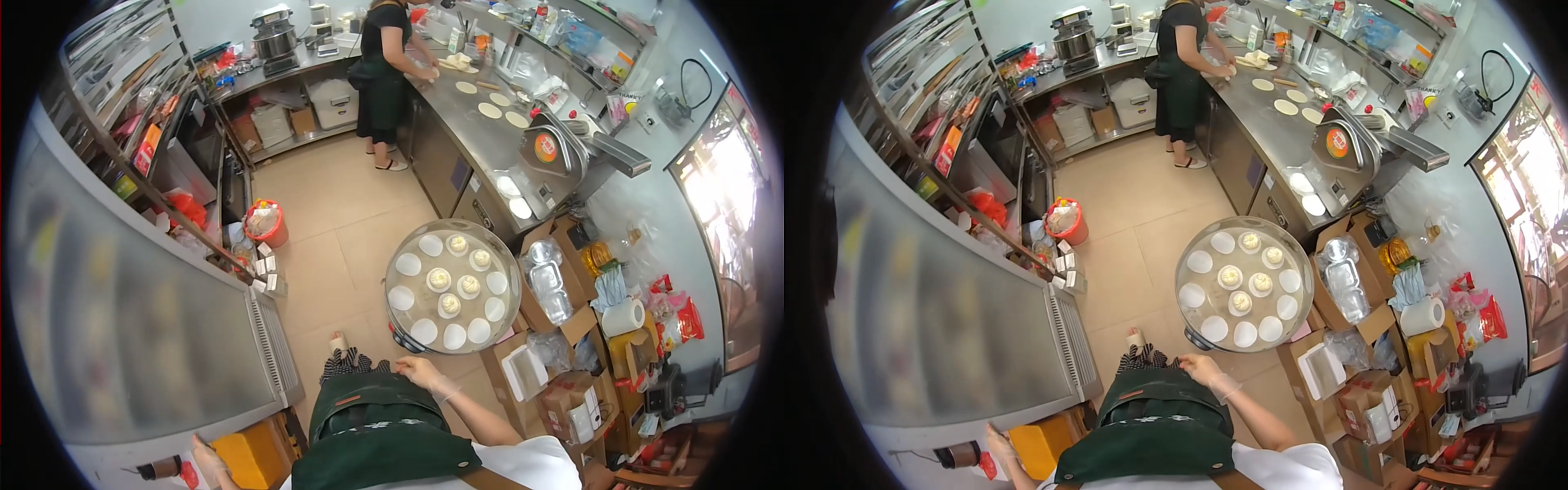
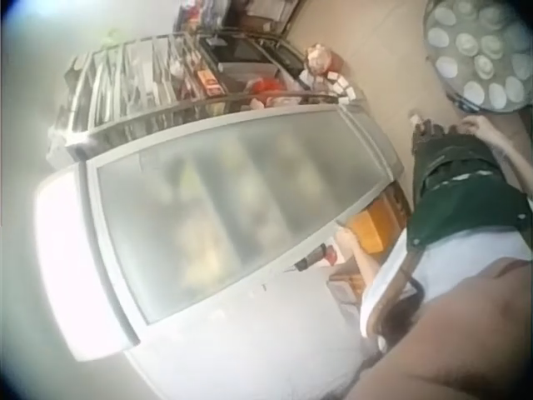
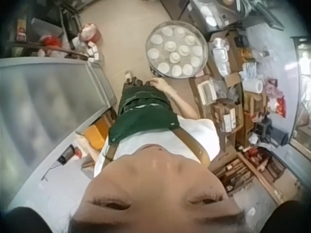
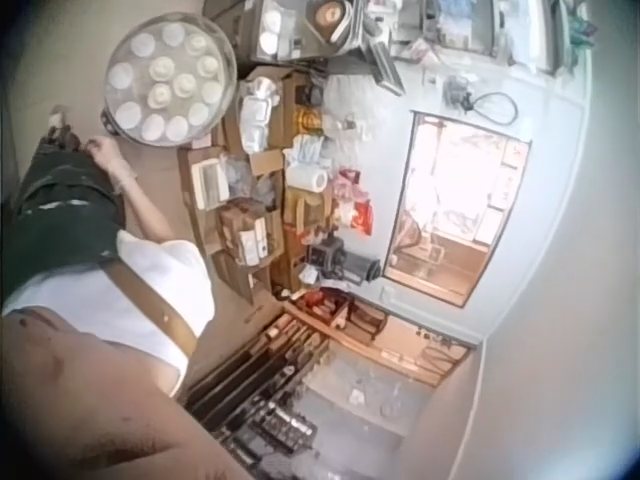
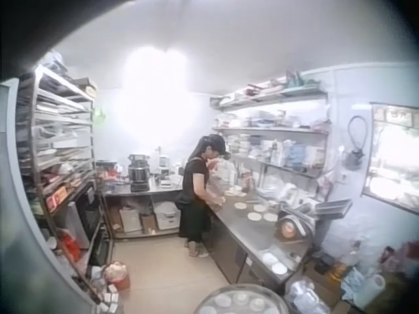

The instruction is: Retrieving ingredients from a refrigerator and filling dough with meat to make buns.

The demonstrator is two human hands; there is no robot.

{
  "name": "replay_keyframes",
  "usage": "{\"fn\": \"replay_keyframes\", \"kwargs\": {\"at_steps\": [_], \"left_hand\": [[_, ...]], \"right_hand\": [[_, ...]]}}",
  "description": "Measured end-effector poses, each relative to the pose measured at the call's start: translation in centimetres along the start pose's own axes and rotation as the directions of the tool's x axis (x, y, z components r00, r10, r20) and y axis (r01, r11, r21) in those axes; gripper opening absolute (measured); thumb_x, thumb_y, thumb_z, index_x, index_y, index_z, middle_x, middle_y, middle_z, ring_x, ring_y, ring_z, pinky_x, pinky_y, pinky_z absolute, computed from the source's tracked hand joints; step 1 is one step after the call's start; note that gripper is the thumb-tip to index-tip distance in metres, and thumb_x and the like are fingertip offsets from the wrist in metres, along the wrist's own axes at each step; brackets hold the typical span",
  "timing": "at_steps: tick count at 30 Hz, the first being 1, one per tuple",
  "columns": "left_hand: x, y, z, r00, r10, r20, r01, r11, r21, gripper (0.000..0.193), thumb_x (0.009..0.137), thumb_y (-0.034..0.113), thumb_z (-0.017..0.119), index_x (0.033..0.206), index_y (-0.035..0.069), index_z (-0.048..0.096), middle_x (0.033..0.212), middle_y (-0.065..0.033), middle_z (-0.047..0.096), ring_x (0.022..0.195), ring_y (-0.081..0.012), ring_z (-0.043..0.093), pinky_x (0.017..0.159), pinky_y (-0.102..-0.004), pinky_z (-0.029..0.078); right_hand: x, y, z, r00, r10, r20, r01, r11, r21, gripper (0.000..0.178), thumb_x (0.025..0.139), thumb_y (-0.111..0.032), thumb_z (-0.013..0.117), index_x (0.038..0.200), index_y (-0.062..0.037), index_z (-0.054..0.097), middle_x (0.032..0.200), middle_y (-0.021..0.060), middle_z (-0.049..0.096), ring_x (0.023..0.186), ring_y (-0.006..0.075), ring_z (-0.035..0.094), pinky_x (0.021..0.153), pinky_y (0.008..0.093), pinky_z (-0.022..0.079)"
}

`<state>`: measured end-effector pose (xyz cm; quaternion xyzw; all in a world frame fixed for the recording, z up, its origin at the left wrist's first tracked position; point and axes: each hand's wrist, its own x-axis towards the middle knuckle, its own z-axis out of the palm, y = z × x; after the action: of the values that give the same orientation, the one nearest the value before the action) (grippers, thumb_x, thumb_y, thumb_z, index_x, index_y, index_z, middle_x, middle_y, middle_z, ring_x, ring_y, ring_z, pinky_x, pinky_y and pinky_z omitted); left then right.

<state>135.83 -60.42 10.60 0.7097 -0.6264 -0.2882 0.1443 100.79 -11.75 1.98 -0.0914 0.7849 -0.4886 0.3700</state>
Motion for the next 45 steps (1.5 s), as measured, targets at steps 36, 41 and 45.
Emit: {"fn": "replay_keyframes", "kwargs": {"at_steps": [36, 41, 45], "left_hand": [[11.3, 52.1, 48.2, 0.165, 0.292, 0.942, -0.904, 0.427, 0.026, 0.074, 0.081, 0.047, 0.061, 0.135, 0.001, 0.040, 0.125, -0.0263, 0.052, 0.119, -0.0360, 0.049, 0.099, -0.0396, 0.039], [13.7, 57.3, 52.8, 0.251, 0.223, 0.942, -0.915, 0.374, 0.155, 0.072, 0.082, 0.044, 0.061, 0.139, 0.006, 0.038, 0.120, -0.0272, 0.055, 0.112, -0.0379, 0.055, 0.096, -0.0403, 0.042], [12.9, 62.0, 56.1, 0.117, 0.208, 0.971, -0.865, 0.502, -0.003, 0.065, 0.082, 0.040, 0.063, 0.133, 0.005, 0.045, 0.120, -0.0234, 0.057, 0.112, -0.0356, 0.056, 0.095, -0.0381, 0.042]], "right_hand": [[36.7, -10.9, -17.2, 0.876, 0.280, -0.393, -0.397, 0.881, -0.257, 0.036, 0.084, -0.024, 0.054, 0.117, -0.0097, 0.060, 0.108, 0.0194, 0.063, 0.102, 0.0343, 0.060, 0.089, 0.0406, 0.046], [41.5, -16.7, -22.3, 0.832, 0.291, -0.472, -0.448, 0.855, -0.263, 0.038, 0.084, -0.028, 0.054, 0.118, -0.0112, 0.060, 0.106, 0.0171, 0.064, 0.100, 0.0337, 0.060, 0.089, 0.0436, 0.046], [43.6, -18.2, -24.5, 0.817, 0.293, -0.497, -0.461, 0.849, -0.257, 0.031, 0.086, -0.027, 0.050, 0.108, -0.0097, 0.062, 0.102, 0.0202, 0.064, 0.098, 0.0376, 0.060, 0.085, 0.0462, 0.047]]}}
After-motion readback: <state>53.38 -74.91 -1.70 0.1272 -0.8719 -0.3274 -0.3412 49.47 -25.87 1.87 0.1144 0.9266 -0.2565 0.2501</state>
